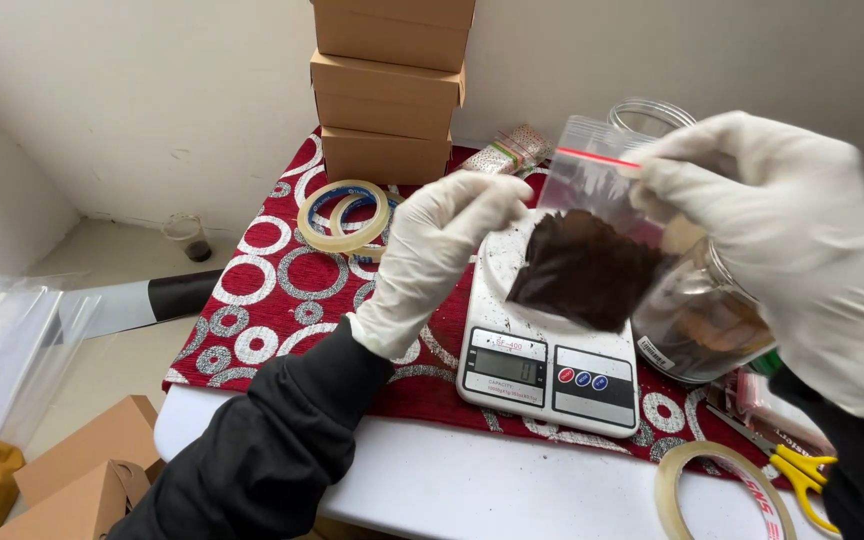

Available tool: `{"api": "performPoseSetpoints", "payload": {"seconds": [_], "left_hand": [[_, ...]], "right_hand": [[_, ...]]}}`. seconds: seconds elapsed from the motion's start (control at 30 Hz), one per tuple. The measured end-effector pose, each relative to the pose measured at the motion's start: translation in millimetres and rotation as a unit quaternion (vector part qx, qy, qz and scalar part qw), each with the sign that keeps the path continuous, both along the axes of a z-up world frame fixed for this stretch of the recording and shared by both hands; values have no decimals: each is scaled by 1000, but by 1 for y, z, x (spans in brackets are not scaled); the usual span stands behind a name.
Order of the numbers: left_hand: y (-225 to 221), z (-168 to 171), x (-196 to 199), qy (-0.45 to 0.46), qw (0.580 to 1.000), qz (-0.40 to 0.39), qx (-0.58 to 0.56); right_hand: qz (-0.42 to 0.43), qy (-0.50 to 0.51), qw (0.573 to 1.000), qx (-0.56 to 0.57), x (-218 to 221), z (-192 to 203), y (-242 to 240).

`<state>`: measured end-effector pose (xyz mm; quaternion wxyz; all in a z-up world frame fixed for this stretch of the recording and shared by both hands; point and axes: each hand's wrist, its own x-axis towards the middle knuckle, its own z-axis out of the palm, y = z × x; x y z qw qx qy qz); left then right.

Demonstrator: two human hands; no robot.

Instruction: The person scoops dark brown powder from a jar into a small zip-top bag, weighs it on a digital scale, and seals the bag. They then scoop a small amount of light-colored granules into a second bag, seal it, and place a printed label on the first bag. Finally, they handle a roll of tape.

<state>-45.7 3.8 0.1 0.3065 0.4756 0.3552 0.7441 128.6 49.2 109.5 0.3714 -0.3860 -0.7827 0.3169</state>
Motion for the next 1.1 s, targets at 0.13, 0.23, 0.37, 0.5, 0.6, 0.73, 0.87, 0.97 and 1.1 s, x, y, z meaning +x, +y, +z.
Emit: {"api": "performPoseSetpoints", "payload": {"seconds": [0.13,0.23,0.37,0.5,0.6,0.73,0.87,0.97,1.1], "left_hand": [[20,-20,-13,-24,994,104,-20],[28,-25,-17,-64,990,120,-22],[24,-25,-13,-61,992,104,-33],[15,-19,-6,-35,991,105,-69],[21,-27,-3,-44,992,86,-80],[25,-33,-6,-33,992,84,-85],[29,-36,-6,-32,990,88,-106],[29,-38,-6,-26,992,89,-90],[28,-36,-5,-8,991,94,-93]], "right_hand": [[-2,2,996,85,-12,-22,27],[50,-2,982,180,-11,-42,38],[26,-119,984,132,2,-76,33],[23,-218,975,38,20,-95,10],[48,-225,971,67,37,-115,7],[68,-146,980,119,44,-86,-12],[50,-125,978,157,44,-65,-17],[32,-142,978,149,40,-59,-19],[27,-134,979,149,36,-59,-25]]}}
